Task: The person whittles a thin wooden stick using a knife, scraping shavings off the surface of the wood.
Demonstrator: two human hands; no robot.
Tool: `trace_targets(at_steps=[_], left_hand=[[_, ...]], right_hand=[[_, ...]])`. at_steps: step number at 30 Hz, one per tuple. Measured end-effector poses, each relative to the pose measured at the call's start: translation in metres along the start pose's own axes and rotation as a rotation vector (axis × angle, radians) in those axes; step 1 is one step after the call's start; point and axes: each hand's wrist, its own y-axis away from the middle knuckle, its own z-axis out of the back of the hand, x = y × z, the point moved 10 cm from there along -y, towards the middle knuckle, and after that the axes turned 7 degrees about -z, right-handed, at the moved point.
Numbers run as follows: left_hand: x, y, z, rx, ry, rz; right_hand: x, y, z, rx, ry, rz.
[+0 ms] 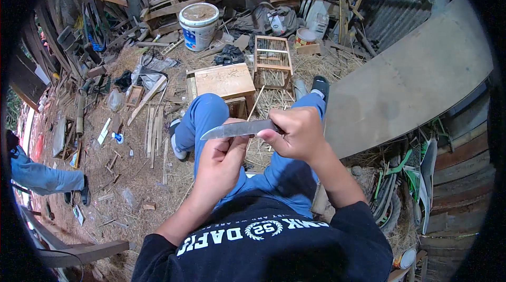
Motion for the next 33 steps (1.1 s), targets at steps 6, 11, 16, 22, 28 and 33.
trace_targets(at_steps=[6,11,16,22,28,33], left_hand=[[-0.008,0.002,0.000,-0.012,-0.011,0.023],[0.000,0.000,0.001,-0.022,-0.014,0.035],[-0.003,0.000,0.000,-0.035,-0.005,-0.034],[-0.003,0.005,0.003,-0.093,-0.054,-0.010],[-0.009,0.006,-0.003,-0.022,-0.041,-0.032],[-0.014,0.005,-0.007,-0.036,0.012,-0.024]], right_hand=[[-0.069,-0.007,0.029,-0.256,-0.048,-0.331],[-0.064,-0.003,0.027,-0.170,-0.042,-0.290],[-0.007,0.002,-0.001,-0.022,-0.053,-0.058],[-0.019,-0.001,0.010,-0.111,-0.014,-0.118],[-0.085,-0.003,0.045,-0.285,-0.220,-0.396],[-0.019,0.000,0.013,-0.071,-0.178,-0.093]])
